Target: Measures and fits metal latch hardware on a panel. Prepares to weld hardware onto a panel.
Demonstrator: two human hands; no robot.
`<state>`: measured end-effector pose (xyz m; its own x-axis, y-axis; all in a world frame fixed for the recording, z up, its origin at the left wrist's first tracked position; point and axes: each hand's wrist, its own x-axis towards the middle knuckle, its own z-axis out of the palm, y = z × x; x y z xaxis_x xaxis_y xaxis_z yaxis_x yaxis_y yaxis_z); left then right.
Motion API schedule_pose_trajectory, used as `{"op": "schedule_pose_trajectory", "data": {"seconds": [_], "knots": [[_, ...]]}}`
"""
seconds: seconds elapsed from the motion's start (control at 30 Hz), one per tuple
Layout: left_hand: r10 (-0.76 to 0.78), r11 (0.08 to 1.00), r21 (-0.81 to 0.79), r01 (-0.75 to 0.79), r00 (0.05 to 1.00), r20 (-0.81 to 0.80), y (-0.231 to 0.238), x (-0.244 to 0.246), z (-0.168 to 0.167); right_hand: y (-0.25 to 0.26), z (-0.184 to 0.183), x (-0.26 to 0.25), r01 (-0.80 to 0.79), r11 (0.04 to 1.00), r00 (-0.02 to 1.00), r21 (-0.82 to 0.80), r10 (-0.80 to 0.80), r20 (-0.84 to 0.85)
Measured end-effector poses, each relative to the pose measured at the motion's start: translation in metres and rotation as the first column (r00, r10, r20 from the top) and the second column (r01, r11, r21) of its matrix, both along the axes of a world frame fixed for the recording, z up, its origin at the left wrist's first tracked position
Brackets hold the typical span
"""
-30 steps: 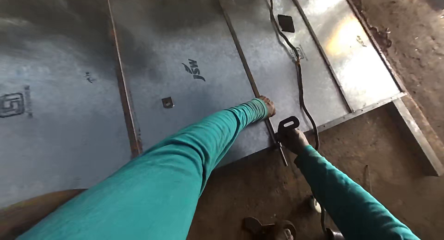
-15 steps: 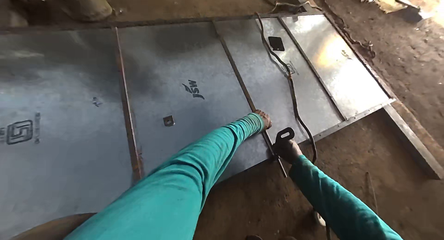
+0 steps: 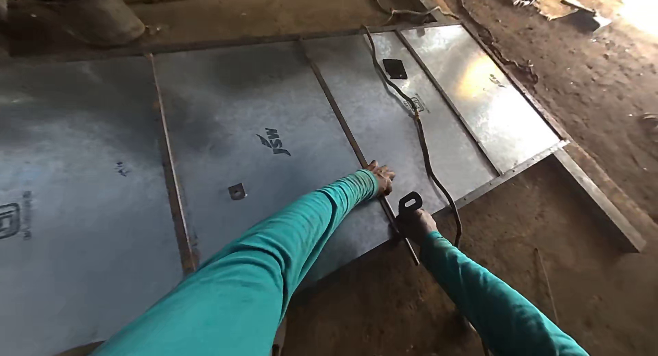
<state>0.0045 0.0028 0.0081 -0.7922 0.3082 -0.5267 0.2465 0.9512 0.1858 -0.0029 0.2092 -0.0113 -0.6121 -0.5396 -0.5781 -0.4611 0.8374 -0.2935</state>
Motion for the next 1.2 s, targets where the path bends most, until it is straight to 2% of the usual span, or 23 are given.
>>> {"op": "schedule_pose_trajectory", "data": {"seconds": [0.2, 0.37, 0.5, 0.73, 0.9, 1.1, 1.2], "knots": [[0.001, 0.993, 0.121, 0.002, 1.000, -0.021, -0.014, -0.006, -0.016, 0.002, -0.007, -0.008, -0.124, 0.990, 0.991, -0.065, 0.126, 0.036], [-0.011, 0.989, 0.146, 0.017, 0.999, -0.045, -0.018, -0.006, -0.019, -0.014, -0.009, -0.014, -0.087, 0.988, 0.995, -0.129, 0.093, 0.036], [0.013, 0.979, 0.203, 0.007, 0.995, -0.096, -0.022, -0.006, -0.034, -0.029, -0.008, -0.019, -0.046, 0.995, 0.997, -0.087, 0.051, 0.055], [0.029, 0.982, 0.185, -0.022, 0.999, -0.038, -0.024, -0.009, -0.027, -0.045, -0.009, -0.027, -0.074, 0.980, 0.996, -0.187, 0.083, 0.039], [0.115, 0.978, 0.178, -0.111, 0.993, -0.008, -0.021, -0.007, -0.025, -0.052, -0.007, -0.029, -0.060, 0.980, 0.996, -0.192, 0.071, 0.053], [0.095, 0.973, 0.217, -0.080, 0.994, -0.062, -0.025, -0.008, -0.035, -0.052, -0.006, -0.032, -0.087, 0.974, 0.994, -0.209, 0.099, 0.047], [0.102, 0.977, 0.190, -0.094, 0.994, -0.030, -0.023, -0.007, -0.029, -0.052, -0.004, -0.031, -0.075, 0.972, 0.995, -0.223, 0.089, 0.053]]}}
